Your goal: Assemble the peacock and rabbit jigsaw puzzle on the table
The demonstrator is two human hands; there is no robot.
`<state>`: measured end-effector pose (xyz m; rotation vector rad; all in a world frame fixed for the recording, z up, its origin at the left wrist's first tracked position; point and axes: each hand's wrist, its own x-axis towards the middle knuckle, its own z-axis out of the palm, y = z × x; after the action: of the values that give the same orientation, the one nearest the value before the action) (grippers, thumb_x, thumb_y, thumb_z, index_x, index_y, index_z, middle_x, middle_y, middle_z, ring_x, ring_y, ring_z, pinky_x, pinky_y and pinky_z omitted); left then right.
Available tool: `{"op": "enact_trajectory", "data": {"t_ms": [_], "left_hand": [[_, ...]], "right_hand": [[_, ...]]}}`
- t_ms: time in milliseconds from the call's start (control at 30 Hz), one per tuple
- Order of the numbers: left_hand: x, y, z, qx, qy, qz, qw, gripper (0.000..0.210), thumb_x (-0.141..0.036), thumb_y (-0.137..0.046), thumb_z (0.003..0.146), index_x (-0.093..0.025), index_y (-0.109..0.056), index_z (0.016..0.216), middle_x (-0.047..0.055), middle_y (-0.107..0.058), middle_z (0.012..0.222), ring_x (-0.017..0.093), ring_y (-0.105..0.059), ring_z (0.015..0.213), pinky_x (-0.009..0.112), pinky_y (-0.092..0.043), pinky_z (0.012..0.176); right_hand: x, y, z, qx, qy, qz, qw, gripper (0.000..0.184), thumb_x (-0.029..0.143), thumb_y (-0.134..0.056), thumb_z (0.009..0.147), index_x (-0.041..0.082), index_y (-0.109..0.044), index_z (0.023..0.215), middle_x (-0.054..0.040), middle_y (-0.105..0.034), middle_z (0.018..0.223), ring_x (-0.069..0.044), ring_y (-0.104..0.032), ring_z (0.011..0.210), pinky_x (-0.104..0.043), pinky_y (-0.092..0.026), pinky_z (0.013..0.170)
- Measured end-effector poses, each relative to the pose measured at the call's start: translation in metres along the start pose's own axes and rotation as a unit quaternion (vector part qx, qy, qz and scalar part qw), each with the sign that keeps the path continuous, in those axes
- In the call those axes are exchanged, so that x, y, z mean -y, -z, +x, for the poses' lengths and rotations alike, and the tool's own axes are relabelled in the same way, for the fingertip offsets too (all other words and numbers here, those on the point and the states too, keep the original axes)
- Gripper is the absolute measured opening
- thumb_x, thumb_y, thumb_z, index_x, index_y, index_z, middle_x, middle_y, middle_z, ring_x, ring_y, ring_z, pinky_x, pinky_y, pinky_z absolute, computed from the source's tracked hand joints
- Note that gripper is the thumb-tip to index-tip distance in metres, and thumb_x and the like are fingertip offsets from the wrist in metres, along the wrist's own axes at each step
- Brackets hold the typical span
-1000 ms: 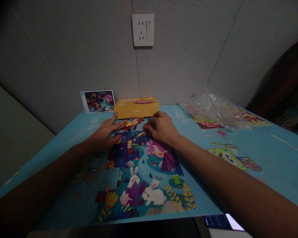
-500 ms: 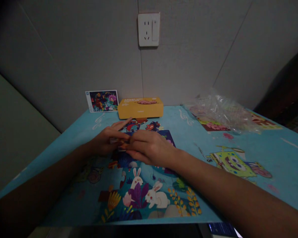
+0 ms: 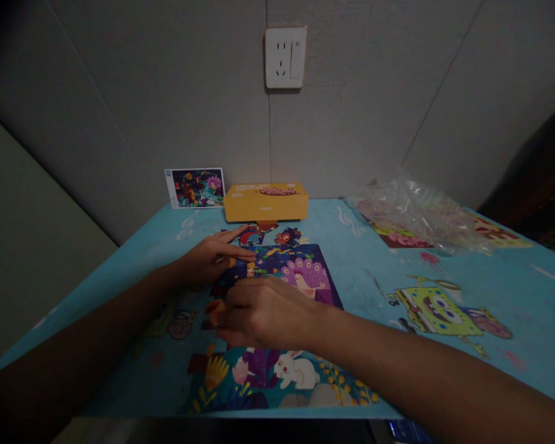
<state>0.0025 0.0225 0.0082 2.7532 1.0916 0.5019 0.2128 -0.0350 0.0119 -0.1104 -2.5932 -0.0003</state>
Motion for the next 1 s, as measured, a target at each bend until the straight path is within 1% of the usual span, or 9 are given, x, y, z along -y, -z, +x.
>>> {"op": "enact_trajectory", "data": {"t_ms": [167, 233, 333, 467, 567, 633, 700, 867, 1000], "left_hand": [[-0.001, 0.0, 0.0, -0.004, 0.001, -0.004, 1.0, 0.058, 0.003, -0.046, 0.068, -0.023, -0.072, 0.113, 0.009, -0.035, 0.153, 0.028, -0.04, 0.138, 0.05, -0.039, 0.108], [0.0, -0.001, 0.001, -0.012, -0.003, -0.01, 1.0, 0.057, 0.003, -0.045, 0.069, -0.023, -0.072, 0.112, 0.008, -0.034, 0.153, 0.028, -0.042, 0.136, 0.05, -0.039, 0.109], [0.003, -0.003, 0.001, -0.024, -0.017, -0.016, 0.999, 0.056, 0.003, -0.046, 0.07, -0.024, -0.072, 0.112, 0.006, -0.035, 0.153, 0.028, -0.044, 0.135, 0.052, -0.041, 0.106], [0.006, -0.004, 0.001, -0.03, -0.028, -0.018, 0.999, 0.054, 0.003, -0.048, 0.071, -0.024, -0.072, 0.112, 0.008, -0.037, 0.151, 0.03, -0.044, 0.135, 0.053, -0.042, 0.105], [0.006, -0.004, 0.001, -0.029, -0.023, -0.014, 0.999, 0.051, 0.002, -0.049, 0.073, -0.023, -0.073, 0.11, 0.009, -0.037, 0.151, 0.03, -0.043, 0.135, 0.052, -0.041, 0.107], [0.007, -0.004, 0.0, -0.029, -0.02, -0.014, 0.999, 0.05, 0.001, -0.049, 0.074, -0.023, -0.073, 0.11, 0.008, -0.037, 0.152, 0.03, -0.044, 0.135, 0.052, -0.041, 0.107], [0.007, -0.005, 0.0, -0.03, -0.02, -0.017, 0.999, 0.051, 0.002, -0.049, 0.074, -0.024, -0.073, 0.11, 0.008, -0.038, 0.151, 0.03, -0.044, 0.134, 0.051, -0.04, 0.107], [0.008, -0.006, 0.0, -0.036, -0.035, -0.028, 0.998, 0.05, 0.002, -0.049, 0.074, -0.022, -0.073, 0.11, 0.009, -0.047, 0.146, 0.028, -0.044, 0.134, 0.048, -0.042, 0.107], [0.007, -0.005, 0.0, -0.032, -0.026, -0.033, 0.999, 0.049, 0.002, -0.049, 0.074, -0.021, -0.073, 0.11, 0.012, -0.044, 0.147, 0.031, -0.046, 0.132, 0.049, -0.044, 0.105]], "right_hand": [[0.012, -0.004, 0.007, 0.048, 0.018, -0.04, 0.998, 0.031, 0.032, -0.054, 0.095, 0.015, -0.071, 0.075, -0.002, -0.061, 0.066, -0.014, -0.053, 0.059, -0.029, -0.039, 0.052], [0.013, -0.003, 0.008, 0.064, 0.016, -0.034, 0.997, 0.031, 0.03, -0.051, 0.096, 0.016, -0.07, 0.076, -0.0014, -0.061, 0.066, -0.014, -0.052, 0.058, -0.03, -0.038, 0.053], [0.01, 0.0, 0.008, 0.095, 0.02, -0.004, 0.995, 0.033, 0.028, -0.046, 0.098, 0.015, -0.069, 0.079, -0.0015, -0.063, 0.068, -0.014, -0.053, 0.06, -0.03, -0.041, 0.059], [0.002, 0.002, 0.005, 0.1, 0.033, 0.037, 0.994, 0.031, 0.024, -0.044, 0.097, 0.012, -0.07, 0.086, -0.0047, -0.066, 0.073, -0.017, -0.055, 0.068, -0.032, -0.046, 0.071], [-0.003, 0.002, 0.002, 0.064, 0.027, 0.068, 0.995, 0.026, 0.021, -0.047, 0.093, 0.012, -0.071, 0.094, -0.0102, -0.07, 0.096, -0.02, -0.058, 0.09, -0.035, -0.046, 0.085], [-0.006, 0.001, 0.001, 0.048, 0.009, 0.086, 0.995, 0.025, 0.022, -0.051, 0.09, 0.013, -0.07, 0.103, -0.013, -0.066, 0.115, -0.023, -0.055, 0.106, -0.038, -0.043, 0.095], [-0.007, 0.0, 0.001, 0.057, 0.003, 0.105, 0.993, 0.027, 0.026, -0.052, 0.092, 0.014, -0.069, 0.11, -0.0129, -0.063, 0.123, -0.023, -0.053, 0.114, -0.04, -0.04, 0.1], [-0.009, -0.002, 0.001, 0.082, 0.024, 0.146, 0.986, 0.028, 0.03, -0.05, 0.096, 0.016, -0.07, 0.11, -0.0061, -0.067, 0.12, -0.02, -0.051, 0.118, -0.036, -0.036, 0.106], [-0.01, -0.003, 0.001, 0.076, 0.014, 0.157, 0.985, 0.027, 0.031, -0.051, 0.096, 0.017, -0.071, 0.108, -0.0051, -0.069, 0.118, -0.02, -0.052, 0.117, -0.036, -0.036, 0.105]]}}
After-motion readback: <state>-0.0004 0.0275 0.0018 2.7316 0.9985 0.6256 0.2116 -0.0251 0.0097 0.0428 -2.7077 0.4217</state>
